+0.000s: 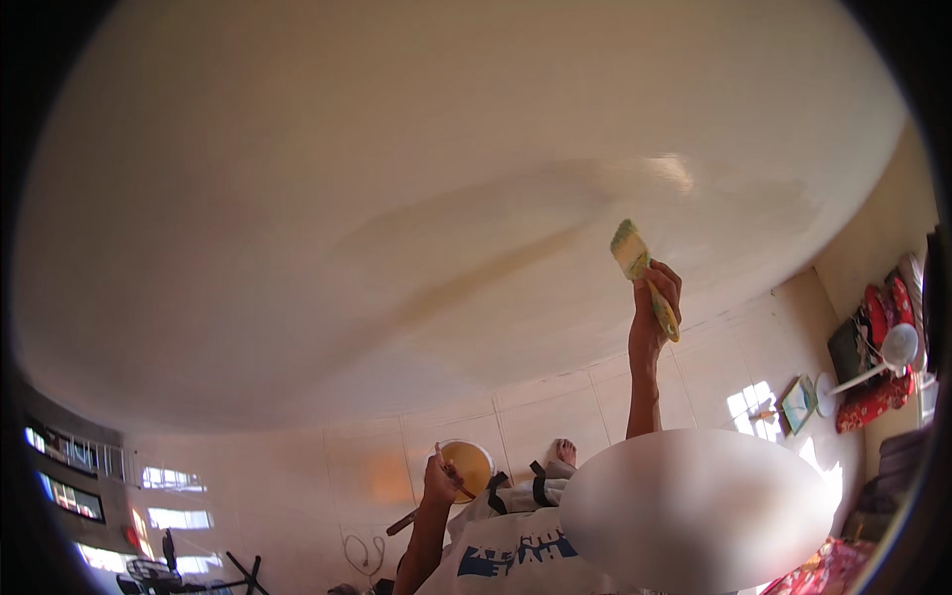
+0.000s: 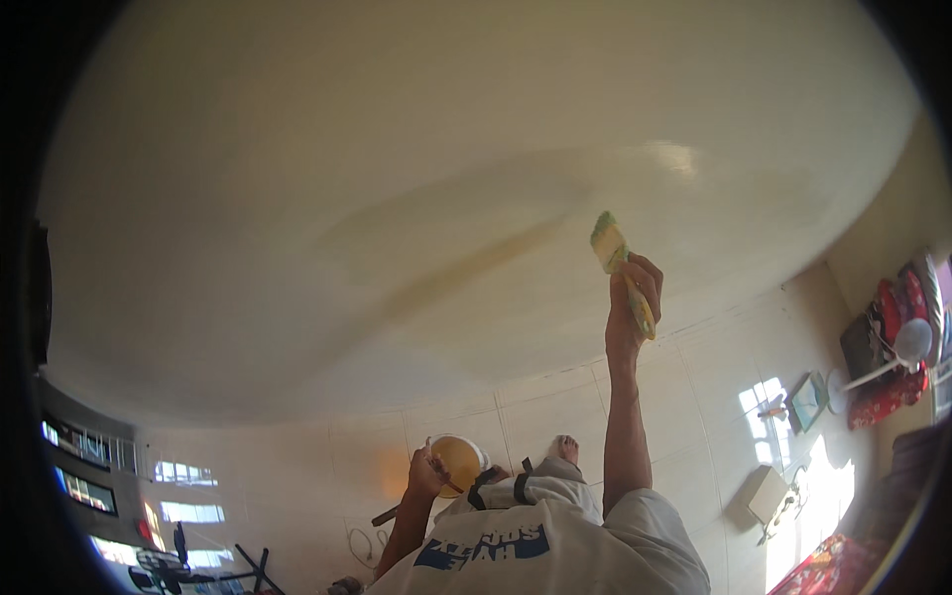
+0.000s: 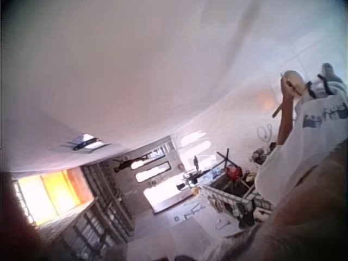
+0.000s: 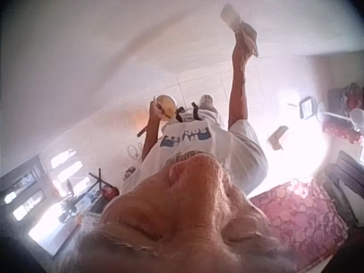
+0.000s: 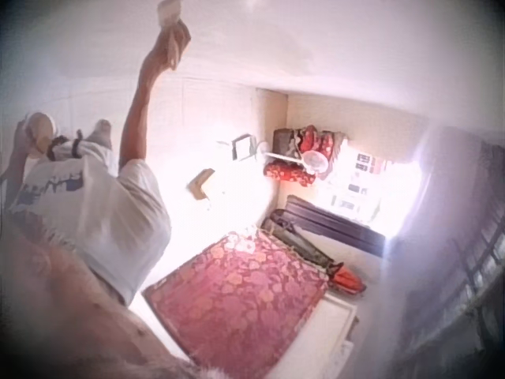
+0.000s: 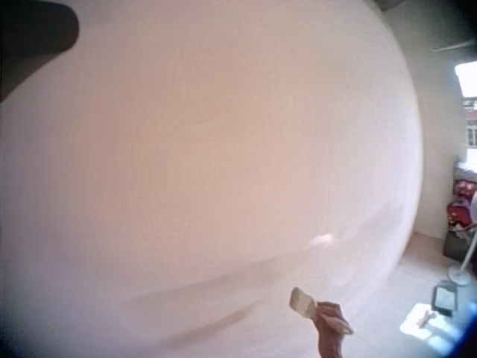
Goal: The person paints a ceiling using a paintbrush and a paint container. They repeatedly dip the brush into the container and apply paint in broad strokes across the ceiling surface.
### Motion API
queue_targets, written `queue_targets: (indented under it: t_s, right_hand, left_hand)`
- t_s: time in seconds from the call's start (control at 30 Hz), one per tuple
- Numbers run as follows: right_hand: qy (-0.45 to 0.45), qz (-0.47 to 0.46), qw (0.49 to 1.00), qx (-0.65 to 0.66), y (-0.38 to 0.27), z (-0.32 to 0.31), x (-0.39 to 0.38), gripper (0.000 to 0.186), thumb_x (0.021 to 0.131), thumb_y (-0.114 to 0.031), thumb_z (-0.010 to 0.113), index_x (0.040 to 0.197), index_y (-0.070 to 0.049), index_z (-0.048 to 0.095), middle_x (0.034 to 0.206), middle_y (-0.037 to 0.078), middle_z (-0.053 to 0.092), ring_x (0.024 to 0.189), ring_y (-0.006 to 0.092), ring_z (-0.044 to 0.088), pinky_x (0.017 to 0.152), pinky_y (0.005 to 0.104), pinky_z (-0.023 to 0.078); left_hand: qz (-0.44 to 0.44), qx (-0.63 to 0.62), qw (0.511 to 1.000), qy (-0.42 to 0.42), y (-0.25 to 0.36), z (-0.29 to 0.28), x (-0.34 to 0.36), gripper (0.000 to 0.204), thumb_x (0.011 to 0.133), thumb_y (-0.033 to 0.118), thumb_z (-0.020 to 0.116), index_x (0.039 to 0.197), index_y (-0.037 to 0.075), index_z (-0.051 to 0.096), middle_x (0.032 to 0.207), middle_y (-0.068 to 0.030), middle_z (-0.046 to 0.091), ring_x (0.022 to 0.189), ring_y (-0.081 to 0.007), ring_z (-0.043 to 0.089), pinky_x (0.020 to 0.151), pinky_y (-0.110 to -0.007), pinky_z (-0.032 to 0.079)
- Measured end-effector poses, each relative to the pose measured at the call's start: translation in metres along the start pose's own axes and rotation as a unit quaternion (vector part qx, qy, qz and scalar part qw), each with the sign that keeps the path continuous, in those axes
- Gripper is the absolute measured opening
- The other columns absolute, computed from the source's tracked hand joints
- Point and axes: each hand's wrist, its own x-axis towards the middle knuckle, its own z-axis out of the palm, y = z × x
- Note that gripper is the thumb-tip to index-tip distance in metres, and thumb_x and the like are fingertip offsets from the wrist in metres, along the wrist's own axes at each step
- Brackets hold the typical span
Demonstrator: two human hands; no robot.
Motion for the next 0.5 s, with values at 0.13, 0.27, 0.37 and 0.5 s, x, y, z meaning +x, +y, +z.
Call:
queue_targets:
  t_s: [0.13, 0.27, 0.37, 0.5]
  right_hand:
    - [-0.010, 0.038, 0.997, 0.067, -0.008, -0.030, 0.001, 0.015, 0.098, -0.010, 0.067, 0.112, -0.005, 0.067, 0.127, 0.011, 0.061, 0.114, 0.0211, 0.061, 0.091, 0.0378, 0.057]
    - [-0.027, 0.045, 0.990, 0.133, -0.035, -0.040, 0.025, 0.016, 0.097, -0.011, 0.068, 0.112, -0.004, 0.069, 0.128, 0.013, 0.060, 0.114, 0.0229, 0.062, 0.091, 0.0387, 0.059]
    - [-0.056, 0.039, 0.985, 0.159, -0.051, -0.047, 0.053, 0.014, 0.097, -0.010, 0.069, 0.109, -0.004, 0.070, 0.128, 0.013, 0.060, 0.114, 0.0229, 0.062, 0.091, 0.0390, 0.059]
    - [-0.103, 0.022, 0.982, 0.154, -0.066, -0.060, 0.085, 0.012, 0.096, -0.007, 0.069, 0.108, -0.004, 0.070, 0.127, 0.012, 0.061, 0.114, 0.0227, 0.062, 0.091, 0.0382, 0.058]
  left_hand:
    - [0.028, 0.068, 0.997, -0.011, 0.006, 0.016, -0.016, 0.038, 0.098, 0.050, 0.055, 0.081, 0.016, 0.052, 0.064, -0.0007, 0.051, 0.056, -0.0189, 0.051, 0.054, -0.037, 0.044]
    - [0.023, 0.049, 0.999, -0.003, 0.011, 0.024, -0.022, 0.039, 0.098, 0.050, 0.054, 0.079, 0.015, 0.053, 0.063, -0.0009, 0.049, 0.055, -0.0198, 0.051, 0.053, -0.037, 0.043]
    - [0.013, 0.002, 1.000, -0.010, 0.013, 0.029, -0.026, 0.040, 0.099, 0.048, 0.053, 0.075, 0.017, 0.052, 0.062, -0.0006, 0.048, 0.055, -0.0199, 0.049, 0.052, -0.036, 0.041]
    - [0.061, -0.042, 0.996, -0.038, 0.005, 0.034, -0.039, 0.032, 0.095, 0.043, 0.053, 0.074, 0.019, 0.051, 0.059, 0.0019, 0.049, 0.053, -0.0184, 0.050, 0.051, -0.036, 0.042]
